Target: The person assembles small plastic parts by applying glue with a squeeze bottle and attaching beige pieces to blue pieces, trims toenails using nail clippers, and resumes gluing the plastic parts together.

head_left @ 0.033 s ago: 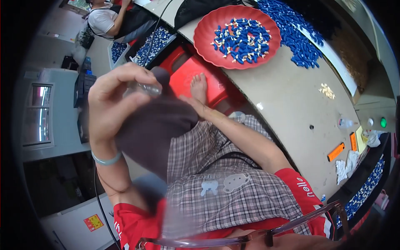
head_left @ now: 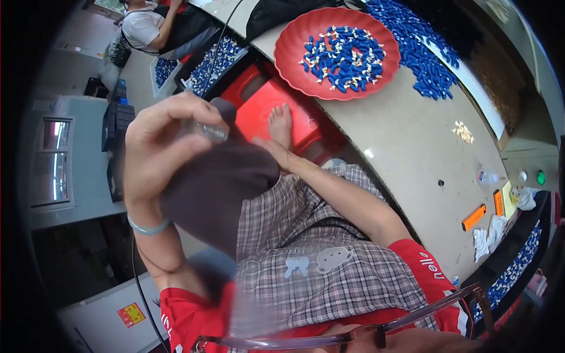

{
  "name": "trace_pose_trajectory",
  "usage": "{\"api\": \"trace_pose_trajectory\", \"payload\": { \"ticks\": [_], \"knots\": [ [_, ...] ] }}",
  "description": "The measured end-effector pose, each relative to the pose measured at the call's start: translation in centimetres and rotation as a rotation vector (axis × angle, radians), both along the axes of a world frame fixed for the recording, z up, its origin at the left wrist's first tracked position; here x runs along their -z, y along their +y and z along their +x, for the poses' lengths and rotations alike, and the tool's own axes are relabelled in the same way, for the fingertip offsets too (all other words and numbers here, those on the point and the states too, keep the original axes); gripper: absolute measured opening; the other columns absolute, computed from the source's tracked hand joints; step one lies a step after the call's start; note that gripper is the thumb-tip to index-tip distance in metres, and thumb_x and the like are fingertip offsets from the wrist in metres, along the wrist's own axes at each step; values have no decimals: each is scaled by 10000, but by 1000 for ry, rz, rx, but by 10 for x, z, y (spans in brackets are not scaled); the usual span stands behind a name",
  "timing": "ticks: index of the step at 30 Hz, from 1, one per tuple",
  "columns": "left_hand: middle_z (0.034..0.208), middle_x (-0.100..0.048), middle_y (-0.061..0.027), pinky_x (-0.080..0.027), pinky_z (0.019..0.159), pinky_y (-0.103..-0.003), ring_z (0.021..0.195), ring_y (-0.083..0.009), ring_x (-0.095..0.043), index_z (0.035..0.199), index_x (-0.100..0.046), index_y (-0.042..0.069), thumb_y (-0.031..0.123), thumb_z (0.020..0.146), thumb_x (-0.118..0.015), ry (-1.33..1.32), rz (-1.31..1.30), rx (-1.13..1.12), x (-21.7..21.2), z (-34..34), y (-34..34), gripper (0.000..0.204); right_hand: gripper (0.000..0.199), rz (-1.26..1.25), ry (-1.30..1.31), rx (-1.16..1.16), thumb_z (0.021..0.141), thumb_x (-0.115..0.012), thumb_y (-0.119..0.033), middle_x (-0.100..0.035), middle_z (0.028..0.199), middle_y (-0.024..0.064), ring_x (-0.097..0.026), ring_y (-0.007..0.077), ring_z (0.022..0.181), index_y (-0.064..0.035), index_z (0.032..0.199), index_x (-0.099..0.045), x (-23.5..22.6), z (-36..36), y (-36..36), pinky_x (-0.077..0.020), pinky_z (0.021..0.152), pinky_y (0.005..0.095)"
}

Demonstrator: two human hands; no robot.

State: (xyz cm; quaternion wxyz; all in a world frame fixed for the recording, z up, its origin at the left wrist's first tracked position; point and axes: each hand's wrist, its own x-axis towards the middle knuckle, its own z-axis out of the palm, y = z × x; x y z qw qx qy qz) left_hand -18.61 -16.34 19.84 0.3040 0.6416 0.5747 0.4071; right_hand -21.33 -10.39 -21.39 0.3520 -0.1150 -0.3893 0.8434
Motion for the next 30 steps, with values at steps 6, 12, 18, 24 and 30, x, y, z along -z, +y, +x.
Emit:
{"api": "trace_pose_trajectory", "payload": {
  "ticks": [6,12,18,24,30],
  "knots": [
    [902,-645,-110,-473,785,-289,876,-183,-616,932,-617,-60,33,779,-679,-174,-423,332,22,-58,36,190,205,165,-401,70,898,-506,-151,-637,921,106,-600,189,908,3,909,-641,-65,69,4,-448,830,306],
    [959,-631,-57,-442,855,-261,927,-135,-581,1038,-606,-23,66,853,-627,-393,-723,449,107,-87,76,207,144,382,-944,408,830,-533,-43,-599,857,164,-584,301,822,-72,898,-657,-4,92,35,-467,757,373],
    [958,-624,-34,-462,828,-260,891,-106,-580,1075,-597,21,103,884,-601,-673,-723,166,240,-122,73,208,202,512,-947,377,849,-522,-86,-582,906,185,-564,336,880,-89,1010,-644,-15,47,55,-461,773,400],
    [993,-626,-86,-482,816,-279,892,-152,-601,1096,-568,24,106,913,-546,-1231,-274,-430,286,-121,66,201,236,635,-970,309,859,-514,-135,-546,931,173,-546,340,916,-158,1048,-652,-17,31,74,-461,786,434],
    [1012,-614,-87,-490,802,-271,888,-145,-591,1109,-537,19,111,920,-538,-1252,-267,-658,306,-114,43,210,153,754,-1033,238,810,-562,-157,-535,942,189,-566,376,879,-132,941,-638,-1,29,86,-465,738,455]
  ]
}}
